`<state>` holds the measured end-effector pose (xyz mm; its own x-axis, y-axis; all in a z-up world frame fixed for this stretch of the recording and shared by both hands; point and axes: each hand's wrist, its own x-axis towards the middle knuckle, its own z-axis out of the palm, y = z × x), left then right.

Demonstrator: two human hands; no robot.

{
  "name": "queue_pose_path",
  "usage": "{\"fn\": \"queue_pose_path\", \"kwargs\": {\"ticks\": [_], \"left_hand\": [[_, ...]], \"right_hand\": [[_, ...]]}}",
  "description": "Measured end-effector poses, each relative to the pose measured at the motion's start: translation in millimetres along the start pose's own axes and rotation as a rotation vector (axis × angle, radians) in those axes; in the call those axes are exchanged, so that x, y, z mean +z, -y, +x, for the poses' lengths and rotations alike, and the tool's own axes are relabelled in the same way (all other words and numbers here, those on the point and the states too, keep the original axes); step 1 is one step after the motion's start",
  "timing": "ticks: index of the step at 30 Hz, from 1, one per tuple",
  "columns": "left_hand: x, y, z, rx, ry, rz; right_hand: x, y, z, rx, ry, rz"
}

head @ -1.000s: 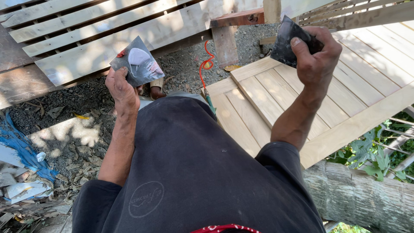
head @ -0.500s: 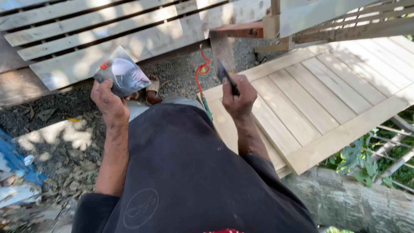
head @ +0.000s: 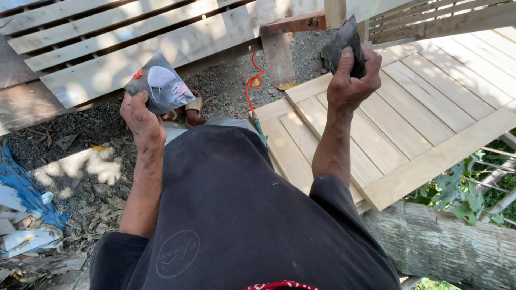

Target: The person sands a wooden pallet structure using a sanding block and sandpaper. They work on multiple planks, moving along the surface to smooth the wood. The person also handles a small plastic bag containing sandpaper sheets.

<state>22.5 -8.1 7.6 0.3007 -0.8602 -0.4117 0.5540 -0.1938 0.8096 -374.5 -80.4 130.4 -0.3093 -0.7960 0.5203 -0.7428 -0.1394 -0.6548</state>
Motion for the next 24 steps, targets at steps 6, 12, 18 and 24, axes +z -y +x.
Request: {"fn": "queue_pose_path", "kwargs": {"ticks": [6,12,18,24], "left_hand": [[-3,-9,-21,-0.012,-0.006,0.020],[-15,6,-11,0.092,-0.074,0.031],[-4,32,-3,0.175,-0.101,0.375],[16,-6,-21,0.210,0.033,0.359]], "right_hand": [[17,6,-33,0.150,1.281,-0.644],[23,3,-83,0.237,0.890,-0.082],[45,24,-90,0.430,0.811,0.497],[64,75,-85,-0.395,0.803,0.279]]}}
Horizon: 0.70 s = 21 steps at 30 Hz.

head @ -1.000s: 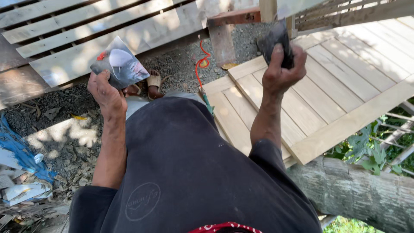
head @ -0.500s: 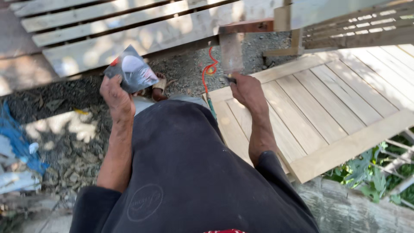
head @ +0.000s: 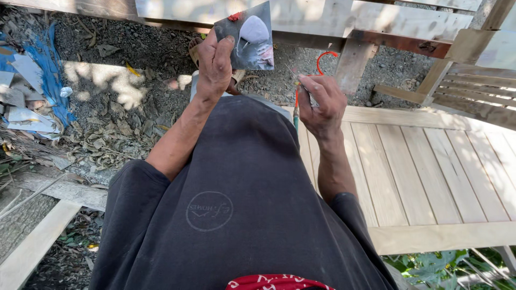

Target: The person sands a wooden pallet structure using a sanding block and sandpaper. They work on multiple planks, moving along the surface to smooth the wood. The person also handles a small plastic bag containing sandpaper sheets.

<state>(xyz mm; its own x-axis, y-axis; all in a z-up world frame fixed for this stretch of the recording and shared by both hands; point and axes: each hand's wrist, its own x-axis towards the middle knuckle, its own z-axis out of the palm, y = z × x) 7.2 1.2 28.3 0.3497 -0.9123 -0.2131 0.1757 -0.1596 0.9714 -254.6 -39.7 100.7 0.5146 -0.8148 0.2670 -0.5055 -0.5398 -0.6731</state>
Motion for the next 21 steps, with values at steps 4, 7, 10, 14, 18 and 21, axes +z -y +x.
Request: {"fn": "queue_pose_path", "kwargs": {"ticks": [4,7,10,14,18,21], "left_hand": [[-3,-9,-1,-0.023,-0.009,-0.031],[-11,-7,-4,0.068,0.016,-0.052],[-23,-8,2,0.110,0.002,-0.058],[-38,-10,14,0.159,-0.028,-0.061],[-55,-7,29,0.107,-0.110,0.165],[-74,-5,50,0.098,-0.109,0.234]], "right_hand": [[11,11,29,-0.217,0.027,-0.200],[18,15,42,-0.377,0.098,-0.300],[27,18,55,-0.445,0.055,-0.287],[47,23,83,-0.468,0.130,-0.372],[65,32,117,-0.535,0.135,-0.382],[79,40,139,-0.557,0.144,-0.390]]}}
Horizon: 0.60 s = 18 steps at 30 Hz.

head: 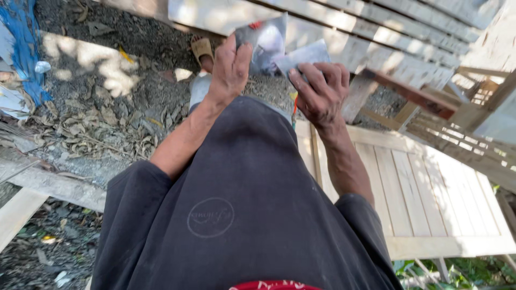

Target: The person sands a wooden pallet structure using a sanding block and sandpaper. They work on multiple planks, moving along the surface to smooth the wood. The person also handles a small plastic bag containing sandpaper sheets.

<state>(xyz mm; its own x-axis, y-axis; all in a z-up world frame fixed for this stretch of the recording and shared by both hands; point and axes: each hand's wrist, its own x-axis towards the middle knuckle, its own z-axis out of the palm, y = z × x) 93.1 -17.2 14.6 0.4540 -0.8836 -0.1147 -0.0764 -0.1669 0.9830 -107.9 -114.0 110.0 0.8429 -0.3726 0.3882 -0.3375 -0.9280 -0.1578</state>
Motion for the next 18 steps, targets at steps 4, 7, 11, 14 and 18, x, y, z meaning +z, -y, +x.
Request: {"fn": "queue_pose_path", "kwargs": {"ticks": [4,7,11,14,18], "left_hand": [[-22,4,10,-0.017,0.047,-0.032],[-34,6,29,-0.083,0.033,-0.151],[-43,20,53,-0.170,-0.016,-0.306],[-50,45,58,-0.345,-0.025,-0.487],[-52,75,71,-0.456,-0.033,-0.669]], "right_hand": [[15,4,22,0.011,0.065,0.048],[36,3,37,0.080,0.135,0.046],[58,12,51,0.095,0.077,0.107],[72,22,54,0.111,0.071,0.090],[100,18,62,0.122,0.006,0.146]]}}
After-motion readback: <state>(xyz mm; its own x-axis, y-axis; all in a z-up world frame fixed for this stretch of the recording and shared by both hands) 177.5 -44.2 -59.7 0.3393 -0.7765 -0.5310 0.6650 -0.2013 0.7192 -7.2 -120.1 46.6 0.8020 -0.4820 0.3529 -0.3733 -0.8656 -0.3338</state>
